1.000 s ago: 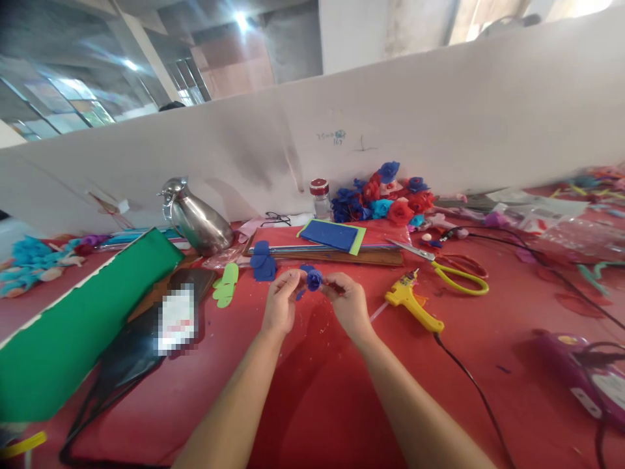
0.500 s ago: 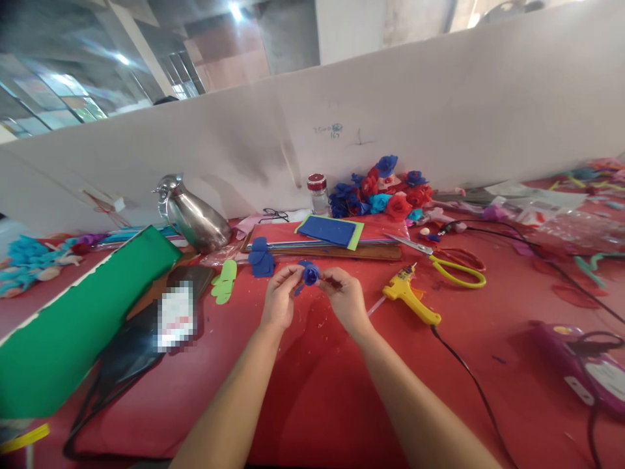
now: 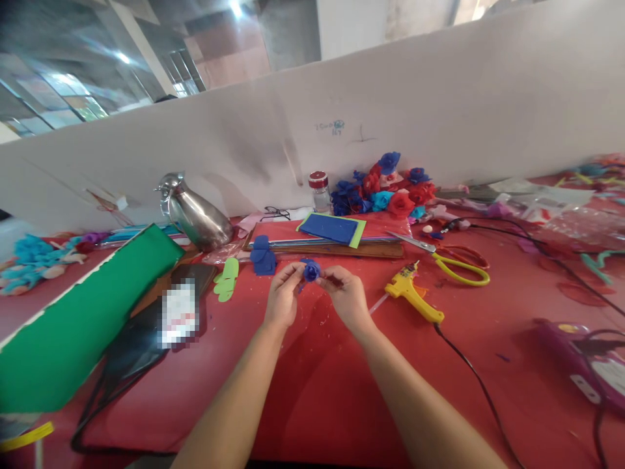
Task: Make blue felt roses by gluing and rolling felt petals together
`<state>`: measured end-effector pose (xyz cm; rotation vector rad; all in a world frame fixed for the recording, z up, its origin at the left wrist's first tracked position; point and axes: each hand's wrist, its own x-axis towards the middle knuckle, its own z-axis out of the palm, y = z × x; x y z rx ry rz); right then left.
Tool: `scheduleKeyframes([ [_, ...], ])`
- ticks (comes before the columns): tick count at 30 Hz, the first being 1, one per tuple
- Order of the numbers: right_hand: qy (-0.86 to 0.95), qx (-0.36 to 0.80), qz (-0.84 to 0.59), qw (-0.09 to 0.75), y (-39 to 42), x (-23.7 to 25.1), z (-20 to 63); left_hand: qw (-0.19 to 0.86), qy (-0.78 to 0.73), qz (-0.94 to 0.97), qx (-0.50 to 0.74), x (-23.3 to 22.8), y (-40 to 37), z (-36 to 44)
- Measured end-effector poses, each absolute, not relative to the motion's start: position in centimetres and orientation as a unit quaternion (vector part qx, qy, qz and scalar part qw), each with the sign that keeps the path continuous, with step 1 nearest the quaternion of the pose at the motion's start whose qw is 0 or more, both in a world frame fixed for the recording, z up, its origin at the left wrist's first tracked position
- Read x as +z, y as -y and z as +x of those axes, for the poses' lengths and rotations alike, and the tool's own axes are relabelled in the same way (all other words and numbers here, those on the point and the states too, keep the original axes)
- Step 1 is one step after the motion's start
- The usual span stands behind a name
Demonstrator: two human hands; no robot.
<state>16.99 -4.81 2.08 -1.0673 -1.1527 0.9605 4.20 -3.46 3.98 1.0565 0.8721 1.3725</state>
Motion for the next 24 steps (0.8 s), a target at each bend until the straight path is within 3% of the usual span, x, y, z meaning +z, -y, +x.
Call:
scheduleKeyframes([
  [13, 0.488, 0.424, -0.437, 0.626, 4.92, 2.28, 16.84, 0.531, -0.395, 0.475, 0.579, 3.73, 3.37, 4.01],
  [24, 0.441, 0.476, -0.363, 0.669, 5.16, 3.03, 16.96, 0.425, -0.383, 0.615, 0.544, 3.68, 3.36, 3.96],
])
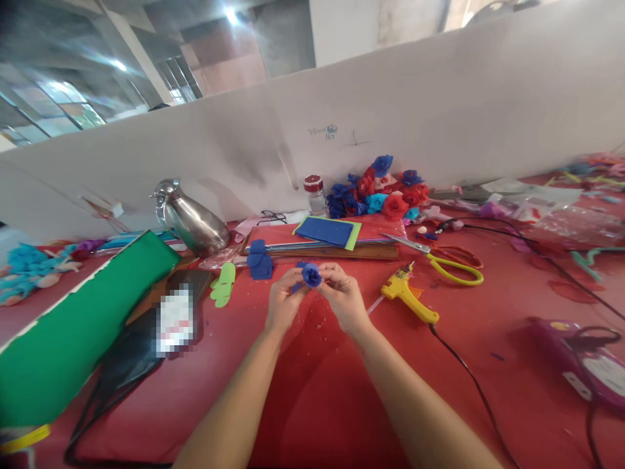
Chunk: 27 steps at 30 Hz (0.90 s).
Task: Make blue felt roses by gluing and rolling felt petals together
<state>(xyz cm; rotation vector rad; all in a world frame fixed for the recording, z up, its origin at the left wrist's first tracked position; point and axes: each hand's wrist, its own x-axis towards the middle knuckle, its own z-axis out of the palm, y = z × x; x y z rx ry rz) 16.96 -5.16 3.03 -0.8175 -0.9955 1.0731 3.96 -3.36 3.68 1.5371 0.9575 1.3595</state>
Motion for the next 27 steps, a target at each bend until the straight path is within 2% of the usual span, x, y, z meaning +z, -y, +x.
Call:
scheduleKeyframes([
  [12, 0.492, 0.43, -0.376, 0.657, 5.2, 2.9, 17.0, 0.382, -0.39, 0.634, 0.547, 3.1, 3.7, 4.4],
  [16, 0.483, 0.432, -0.382, 0.659, 5.4, 3.0, 16.6, 0.387, -0.411, 0.582, 0.586, 3.1, 3.6, 4.5],
  [18, 0.469, 0.441, -0.412, 0.645, 5.3, 2.8, 16.4, 0.421, -0.418, 0.526, 0.61, 3.2, 3.5, 4.4],
  [22, 0.411, 0.435, -0.495, 0.63, 4.8, 1.9, 16.8, 0.582, -0.36, 0.424, 0.594, 3.8, 3.3, 4.0],
  [27, 0.398, 0.451, -0.483, 0.636, 4.4, 2.1, 17.8, 0.7, -0.296, 0.369, 0.536, 4.0, 3.5, 4.4],
])
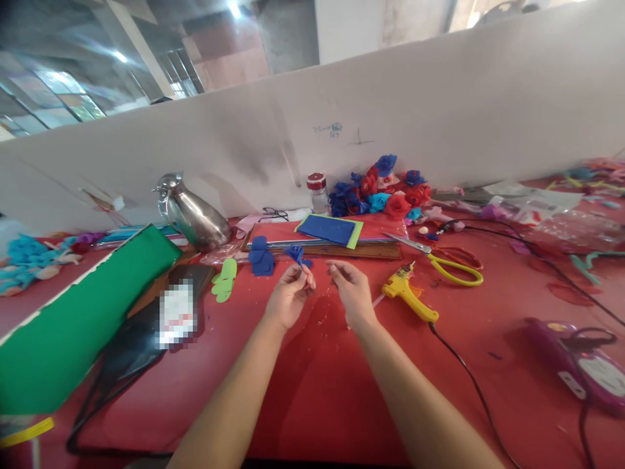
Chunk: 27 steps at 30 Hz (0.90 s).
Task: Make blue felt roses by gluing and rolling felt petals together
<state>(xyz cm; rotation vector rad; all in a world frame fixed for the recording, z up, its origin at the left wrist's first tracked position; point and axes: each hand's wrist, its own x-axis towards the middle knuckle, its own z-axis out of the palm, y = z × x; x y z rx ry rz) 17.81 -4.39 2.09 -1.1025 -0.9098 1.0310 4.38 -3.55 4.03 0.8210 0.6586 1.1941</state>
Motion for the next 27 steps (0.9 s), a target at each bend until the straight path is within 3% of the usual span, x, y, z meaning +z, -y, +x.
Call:
scheduleKeyframes([
  [7, 0.383, 0.641, -0.351, 0.565, 5.5, 3.6, 16.9, 0.802, -0.203, 0.351, 0.439, 4.0, 4.2, 4.4],
  [11, 0.357, 0.679, -0.344, 0.542, 5.6, 3.6, 16.6, 0.824, -0.168, 0.355, 0.409, 3.9, 4.2, 3.9],
  [15, 0.302, 0.61, -0.401, 0.613, 5.1, 3.5, 17.4, 0.817, -0.175, 0.376, 0.4, 3.7, 4.0, 3.7],
  [19, 0.238, 0.513, -0.426, 0.706, 4.4, 3.4, 18.4, 0.796, -0.173, 0.315, 0.488, 3.8, 3.2, 3.1],
  [27, 0.267, 0.459, -0.477, 0.7, 4.9, 3.3, 17.6, 0.799, -0.193, 0.25, 0.512, 3.6, 2.5, 2.6],
])
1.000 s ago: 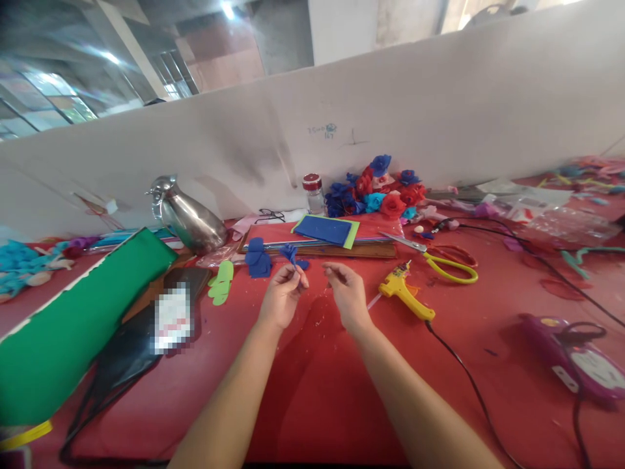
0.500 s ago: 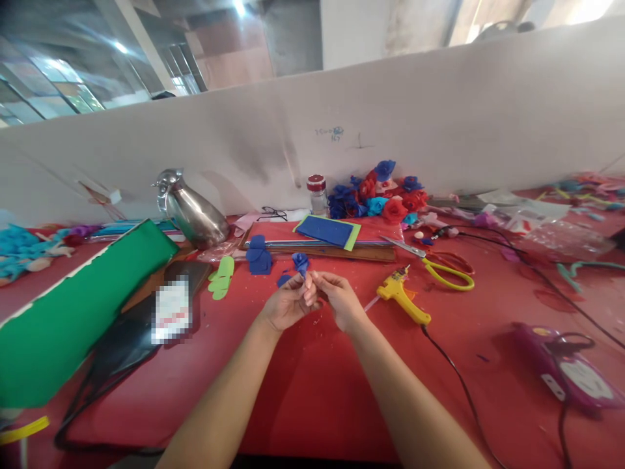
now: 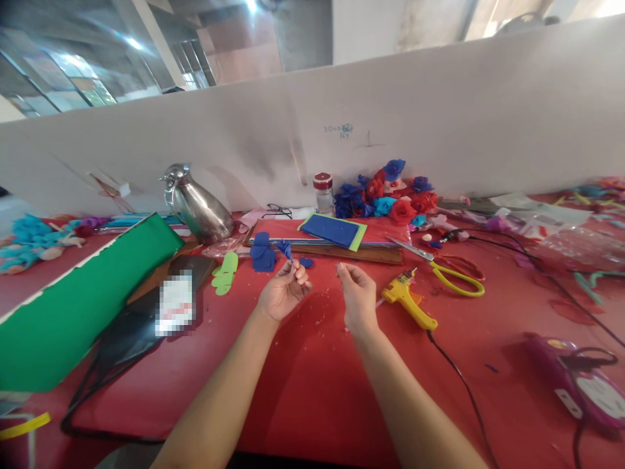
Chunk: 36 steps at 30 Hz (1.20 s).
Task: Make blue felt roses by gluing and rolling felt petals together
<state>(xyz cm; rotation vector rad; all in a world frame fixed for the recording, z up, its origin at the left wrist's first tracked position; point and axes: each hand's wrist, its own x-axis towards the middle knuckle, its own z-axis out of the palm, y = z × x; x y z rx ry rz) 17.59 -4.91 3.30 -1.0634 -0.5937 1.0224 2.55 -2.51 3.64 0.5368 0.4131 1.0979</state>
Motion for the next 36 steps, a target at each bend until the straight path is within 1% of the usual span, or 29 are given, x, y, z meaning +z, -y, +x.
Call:
scheduleKeyframes([
  [7, 0.26, 0.415, -0.452, 0.745, 4.6, 3.2, 18.2, 0.787, -0.231, 0.242, 0.518, 3.4, 2.5, 2.8],
  [13, 0.251, 0.314, -0.434, 0.806, 4.1, 3.5, 19.4, 0.76, -0.232, 0.246, 0.554, 3.6, 2.2, 2.5],
  [18, 0.268, 0.303, -0.448, 0.797, 4.2, 3.8, 19.2, 0.707, -0.216, 0.197, 0.644, 4.2, 1.5, 1.3],
  [21, 0.284, 0.298, -0.458, 0.788, 4.3, 3.7, 19.2, 0.692, -0.218, 0.196, 0.659, 4.5, 1.3, 0.6],
  [23, 0.309, 0.314, -0.475, 0.762, 4.5, 3.7, 19.2, 0.694, -0.221, 0.203, 0.654, 4.4, 1.4, 0.7],
  [24, 0.33, 0.336, -0.489, 0.735, 4.7, 3.7, 19.0, 0.699, -0.22, 0.204, 0.649, 4.4, 1.5, 0.8],
  [28, 0.458, 0.466, -0.495, 0.573, 5.2, 3.2, 17.8, 0.741, -0.219, 0.212, 0.598, 4.3, 2.2, 1.9],
  [30, 0.521, 0.492, -0.477, 0.509, 5.2, 2.7, 17.1, 0.764, -0.213, 0.223, 0.567, 4.3, 2.5, 2.3],
  [31, 0.549, 0.483, -0.477, 0.487, 5.2, 2.4, 16.9, 0.771, -0.21, 0.226, 0.557, 4.4, 2.6, 2.4],
  [33, 0.581, 0.434, -0.505, 0.469, 5.2, 2.0, 16.8, 0.768, -0.207, 0.226, 0.562, 4.4, 2.6, 2.3],
  [35, 0.556, 0.372, -0.551, 0.499, 5.1, 1.9, 17.2, 0.749, -0.208, 0.218, 0.59, 4.4, 2.3, 1.9],
  [36, 0.521, 0.351, -0.567, 0.532, 5.0, 2.0, 17.5, 0.736, -0.209, 0.21, 0.609, 4.4, 2.1, 1.6],
])
